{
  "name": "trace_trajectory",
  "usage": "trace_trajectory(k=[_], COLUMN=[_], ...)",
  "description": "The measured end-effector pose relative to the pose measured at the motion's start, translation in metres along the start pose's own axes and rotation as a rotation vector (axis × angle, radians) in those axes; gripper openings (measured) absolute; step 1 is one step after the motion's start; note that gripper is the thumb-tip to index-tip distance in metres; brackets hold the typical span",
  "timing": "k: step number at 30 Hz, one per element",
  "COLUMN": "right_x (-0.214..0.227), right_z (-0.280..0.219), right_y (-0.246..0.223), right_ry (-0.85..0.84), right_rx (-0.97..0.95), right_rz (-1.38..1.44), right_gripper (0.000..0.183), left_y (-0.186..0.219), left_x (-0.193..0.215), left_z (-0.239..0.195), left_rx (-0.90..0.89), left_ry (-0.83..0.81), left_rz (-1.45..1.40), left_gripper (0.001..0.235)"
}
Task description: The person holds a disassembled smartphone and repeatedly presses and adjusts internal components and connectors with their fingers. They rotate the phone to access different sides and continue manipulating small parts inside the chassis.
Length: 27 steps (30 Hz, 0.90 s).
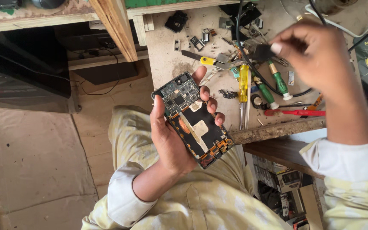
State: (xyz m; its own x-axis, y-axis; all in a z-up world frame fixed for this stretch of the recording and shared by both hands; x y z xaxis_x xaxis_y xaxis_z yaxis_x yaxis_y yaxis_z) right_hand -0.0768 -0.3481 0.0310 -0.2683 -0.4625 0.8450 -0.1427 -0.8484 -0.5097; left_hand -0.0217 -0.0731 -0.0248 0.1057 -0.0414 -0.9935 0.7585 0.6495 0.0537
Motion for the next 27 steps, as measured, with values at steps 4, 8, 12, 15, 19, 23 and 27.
trace_trajectory(k=[4,8,12,15,19,23,27], right_x=[-0.009,-0.007,0.001,0.001,-0.008,-0.015,-0.020], right_z=[-0.018,-0.027,-0.028,-0.034,-0.045,-0.052,-0.051], right_y=[0.009,0.006,-0.011,-0.029,-0.050,-0.062,-0.069], right_ry=[-0.015,0.087,0.217,0.228,0.246,0.347,0.399], right_rx=[-0.043,-0.038,-0.077,-0.066,0.189,0.498,0.539], right_rz=[-0.007,0.295,0.529,0.472,0.336,-0.049,-0.065], right_gripper=[0.013,0.012,0.025,0.016,0.015,0.023,0.025], left_y=[0.000,0.000,0.000,0.001,0.004,0.004,0.006], left_x=[0.000,0.000,-0.001,-0.001,-0.003,-0.007,-0.009], left_z=[0.001,0.001,0.000,0.000,0.002,0.002,-0.002], left_rx=[0.003,0.008,0.032,0.057,0.170,0.262,0.330], left_ry=[0.004,0.004,0.006,-0.018,0.035,-0.028,-0.056], left_rz=[0.010,0.006,-0.001,0.012,0.137,0.163,0.209], left_gripper=[0.083,0.086,0.086,0.082,0.084,0.079,0.078])
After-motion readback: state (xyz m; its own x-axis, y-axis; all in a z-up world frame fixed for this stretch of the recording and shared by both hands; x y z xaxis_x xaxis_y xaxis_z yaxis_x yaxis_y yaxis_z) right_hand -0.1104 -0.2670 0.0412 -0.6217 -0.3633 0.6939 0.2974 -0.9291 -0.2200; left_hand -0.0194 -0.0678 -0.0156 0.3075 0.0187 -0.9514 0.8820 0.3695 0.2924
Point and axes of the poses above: each hand's wrist, its own z-axis towards the middle knuckle, its own x-axis out of the back of the hand, y = z × x, the point moved 1 cm from there along z, towards the middle knuckle, and after that the axes turned 2 degrees about -y, right-handed, at the moved point
